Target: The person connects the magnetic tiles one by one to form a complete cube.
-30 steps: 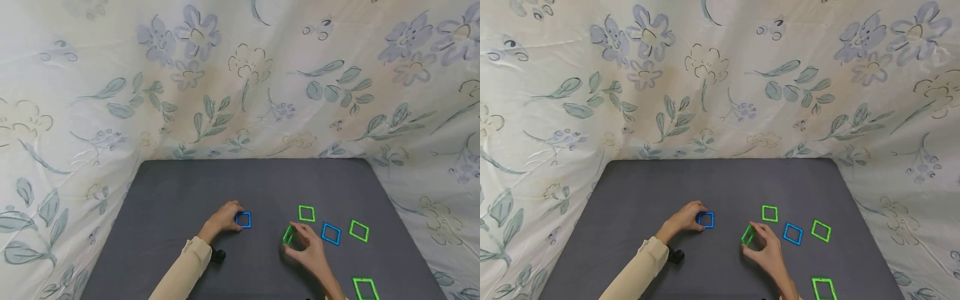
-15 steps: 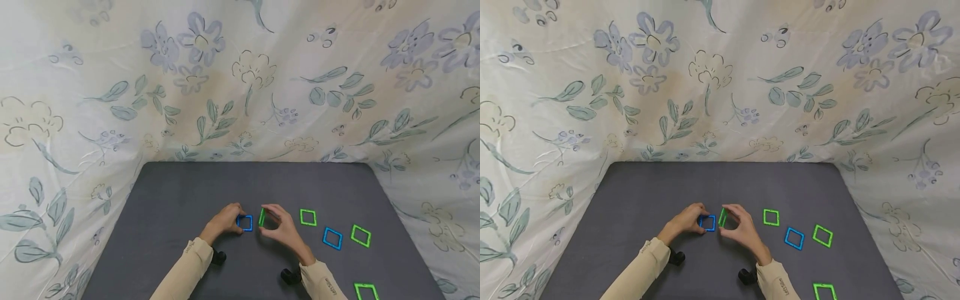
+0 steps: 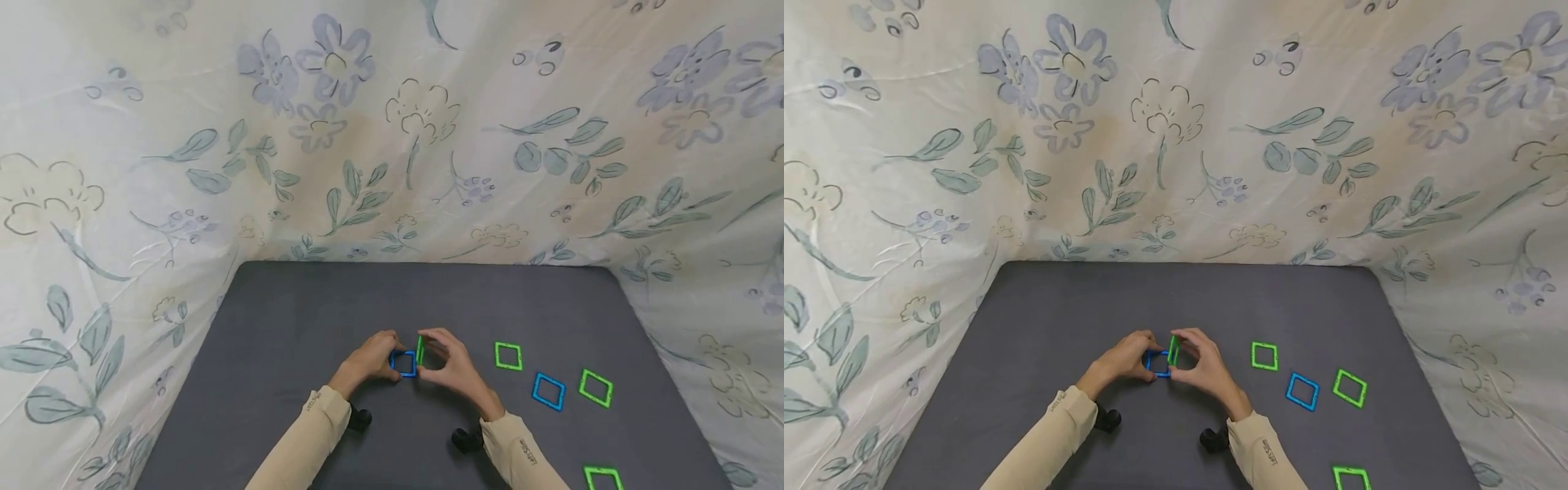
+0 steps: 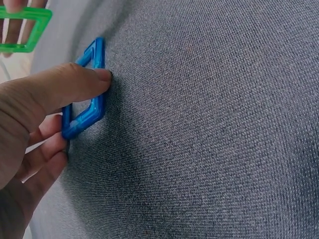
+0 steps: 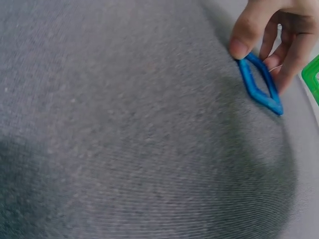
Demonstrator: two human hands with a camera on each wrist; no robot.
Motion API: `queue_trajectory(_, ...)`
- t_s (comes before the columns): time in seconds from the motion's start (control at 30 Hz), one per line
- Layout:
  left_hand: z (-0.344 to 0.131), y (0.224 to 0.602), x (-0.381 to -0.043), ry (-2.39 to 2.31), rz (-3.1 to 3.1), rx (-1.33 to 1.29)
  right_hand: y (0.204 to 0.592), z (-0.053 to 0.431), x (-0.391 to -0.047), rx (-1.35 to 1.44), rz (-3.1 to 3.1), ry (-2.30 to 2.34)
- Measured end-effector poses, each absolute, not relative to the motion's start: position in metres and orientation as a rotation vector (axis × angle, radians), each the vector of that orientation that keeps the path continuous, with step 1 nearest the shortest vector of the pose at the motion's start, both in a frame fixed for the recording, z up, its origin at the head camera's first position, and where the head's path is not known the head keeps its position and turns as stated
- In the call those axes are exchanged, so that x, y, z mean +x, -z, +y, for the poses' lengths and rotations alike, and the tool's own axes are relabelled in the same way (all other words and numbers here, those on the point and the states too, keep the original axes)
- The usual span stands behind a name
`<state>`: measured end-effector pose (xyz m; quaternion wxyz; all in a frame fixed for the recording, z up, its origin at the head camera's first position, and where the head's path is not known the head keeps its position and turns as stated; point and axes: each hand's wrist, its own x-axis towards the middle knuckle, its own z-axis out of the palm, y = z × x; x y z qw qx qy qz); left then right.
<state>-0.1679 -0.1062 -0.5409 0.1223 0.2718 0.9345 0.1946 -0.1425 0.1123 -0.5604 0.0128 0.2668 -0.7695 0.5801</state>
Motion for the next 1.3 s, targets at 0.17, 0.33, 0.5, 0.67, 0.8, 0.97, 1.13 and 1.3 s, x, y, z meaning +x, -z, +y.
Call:
queue_trajectory(0.17, -0.105, 0.541, -0.168, -0.529, 2.716, 0.763, 0.573, 0.112, -0.143, 0.86, -2.392, -1.822)
queue_trajectory(0.33, -0.105, 0.543, -0.169, -0.494, 2.711, 0.745, 0.581, 0.112, -0.143, 0.85, -2.416, -1.853)
queue_trajectory(0.5, -0.106, 0.542, -0.168, -0.513, 2.711, 0.757, 0.585, 0.111, -0.143, 0.85, -2.441, -1.881)
queue_trajectory(0.67, -0.108, 0.541, -0.166, -0.56, 2.711, 0.782, 0.59, 0.111, -0.142, 0.863, -2.457, -1.873)
queue_trajectory(0.8, -0.109, 0.542, -0.166, -0.569, 2.709, 0.775, 0.591, 0.109, -0.142, 0.854, -2.48, -1.864)
queue_trajectory(0.97, -0.108, 0.54, -0.167, -0.573, 2.708, 0.773, 0.589, 0.11, -0.143, 0.845, -2.505, -1.855)
queue_trajectory(1.13, -0.107, 0.541, -0.168, -0.564, 2.715, 0.77, 0.589, 0.11, -0.143, 0.839, -2.507, -1.831)
queue_trajectory(1.3, -0.107, 0.541, -0.167, -0.514, 2.713, 0.781, 0.592, 0.109, -0.142, 0.858, -2.486, -1.828)
